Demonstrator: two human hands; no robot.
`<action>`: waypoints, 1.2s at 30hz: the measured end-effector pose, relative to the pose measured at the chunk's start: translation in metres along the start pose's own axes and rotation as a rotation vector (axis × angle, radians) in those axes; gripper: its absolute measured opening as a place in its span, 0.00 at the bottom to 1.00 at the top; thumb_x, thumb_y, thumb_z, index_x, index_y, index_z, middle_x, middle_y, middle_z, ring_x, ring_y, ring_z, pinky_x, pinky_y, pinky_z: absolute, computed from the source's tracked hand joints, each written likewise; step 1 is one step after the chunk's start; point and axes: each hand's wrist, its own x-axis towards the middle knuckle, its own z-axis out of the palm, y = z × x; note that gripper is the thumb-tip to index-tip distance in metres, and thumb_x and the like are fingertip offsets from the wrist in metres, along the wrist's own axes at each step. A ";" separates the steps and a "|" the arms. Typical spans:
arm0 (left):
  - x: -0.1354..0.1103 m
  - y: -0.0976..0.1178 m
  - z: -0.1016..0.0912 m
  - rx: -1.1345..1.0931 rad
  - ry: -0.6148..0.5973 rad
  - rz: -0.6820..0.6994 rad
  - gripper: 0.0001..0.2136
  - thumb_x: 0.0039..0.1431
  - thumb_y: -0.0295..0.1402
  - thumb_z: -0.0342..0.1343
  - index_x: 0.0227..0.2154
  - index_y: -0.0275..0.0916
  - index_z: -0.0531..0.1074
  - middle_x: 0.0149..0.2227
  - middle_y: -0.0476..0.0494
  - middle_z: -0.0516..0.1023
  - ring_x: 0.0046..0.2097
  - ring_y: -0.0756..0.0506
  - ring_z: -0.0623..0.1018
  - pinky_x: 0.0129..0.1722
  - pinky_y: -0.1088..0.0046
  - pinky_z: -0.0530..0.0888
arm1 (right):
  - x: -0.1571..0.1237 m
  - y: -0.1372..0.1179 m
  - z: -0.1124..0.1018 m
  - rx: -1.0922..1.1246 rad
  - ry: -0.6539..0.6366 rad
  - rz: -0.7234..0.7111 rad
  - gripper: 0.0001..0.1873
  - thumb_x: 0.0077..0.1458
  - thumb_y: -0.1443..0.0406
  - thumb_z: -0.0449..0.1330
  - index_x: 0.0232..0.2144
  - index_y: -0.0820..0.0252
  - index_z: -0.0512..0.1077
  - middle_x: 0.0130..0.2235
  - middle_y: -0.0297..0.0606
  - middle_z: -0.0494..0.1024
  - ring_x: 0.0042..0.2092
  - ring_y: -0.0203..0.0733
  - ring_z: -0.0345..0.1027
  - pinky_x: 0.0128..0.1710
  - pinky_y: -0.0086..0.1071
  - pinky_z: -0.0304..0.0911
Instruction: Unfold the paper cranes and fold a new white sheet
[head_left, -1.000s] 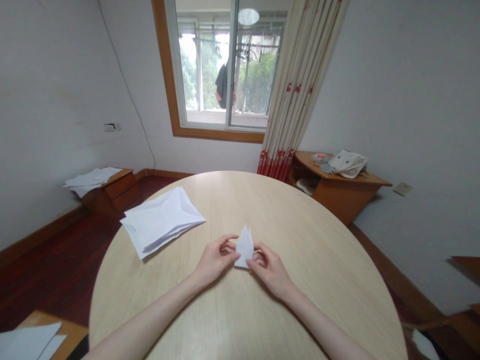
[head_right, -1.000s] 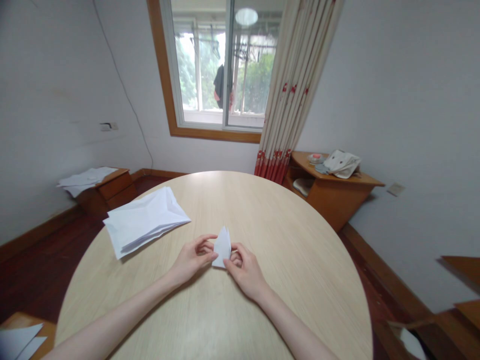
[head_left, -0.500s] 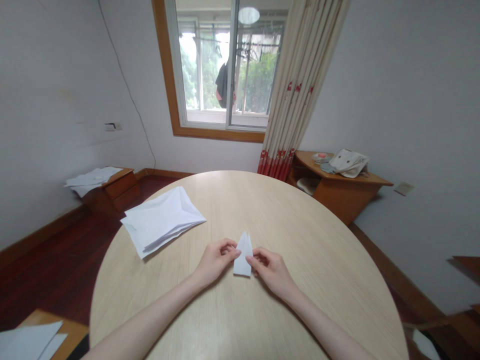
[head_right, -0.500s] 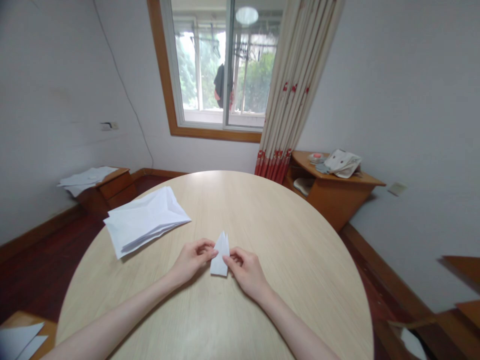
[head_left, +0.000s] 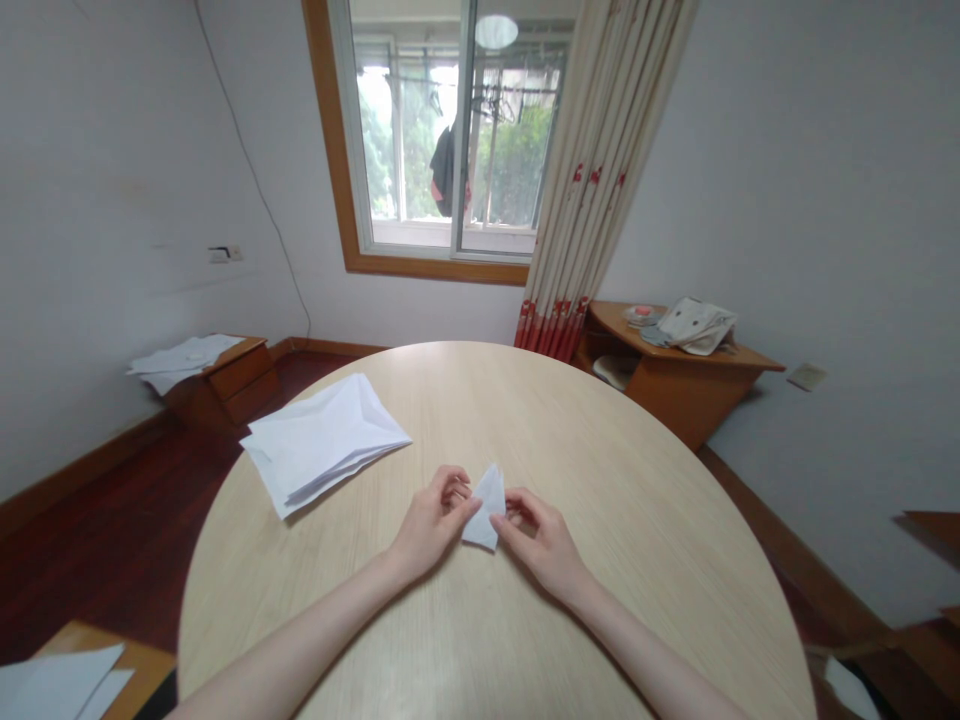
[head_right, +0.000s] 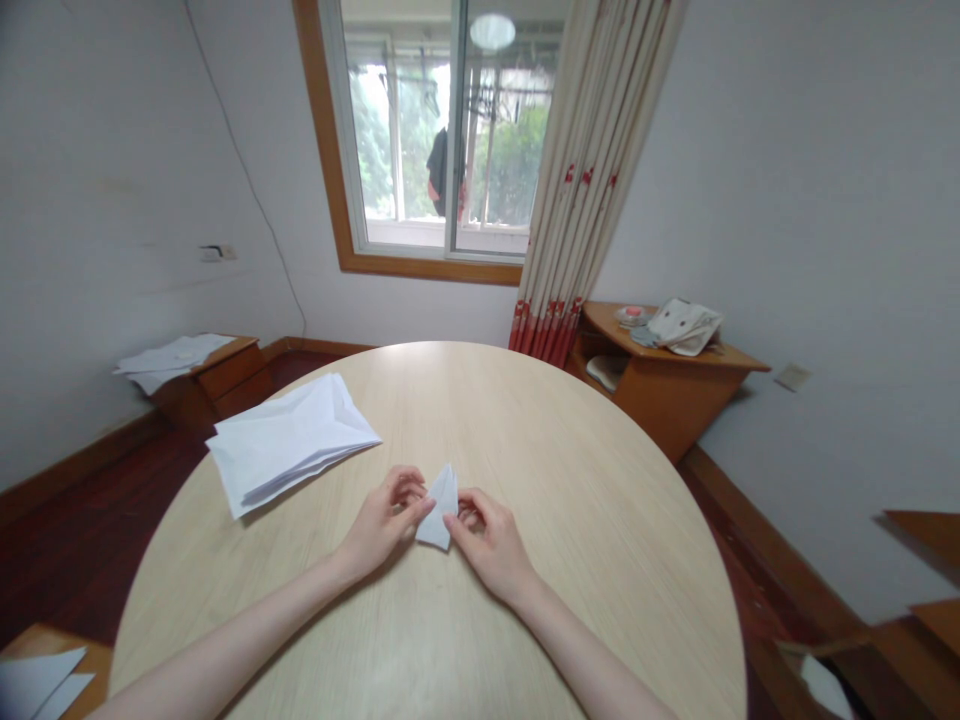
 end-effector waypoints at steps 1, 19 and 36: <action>-0.001 0.000 0.000 0.041 -0.001 0.018 0.09 0.59 0.37 0.54 0.39 0.40 0.63 0.32 0.50 0.74 0.30 0.49 0.74 0.30 0.75 0.68 | 0.000 0.001 0.000 0.005 0.001 -0.010 0.10 0.55 0.61 0.58 0.37 0.60 0.71 0.34 0.37 0.77 0.30 0.37 0.69 0.32 0.30 0.65; -0.006 0.018 0.000 0.332 -0.078 0.204 0.09 0.66 0.32 0.45 0.36 0.38 0.71 0.36 0.45 0.70 0.39 0.47 0.72 0.41 0.71 0.68 | -0.005 -0.003 -0.001 -0.131 -0.068 -0.165 0.11 0.61 0.63 0.54 0.45 0.59 0.65 0.37 0.38 0.71 0.33 0.37 0.66 0.35 0.32 0.65; -0.004 0.017 -0.001 0.209 -0.182 0.131 0.12 0.66 0.36 0.44 0.38 0.37 0.71 0.37 0.44 0.75 0.40 0.46 0.74 0.42 0.71 0.68 | -0.008 -0.002 -0.003 -0.044 -0.186 -0.075 0.13 0.63 0.57 0.50 0.46 0.57 0.61 0.34 0.35 0.72 0.33 0.38 0.68 0.36 0.33 0.64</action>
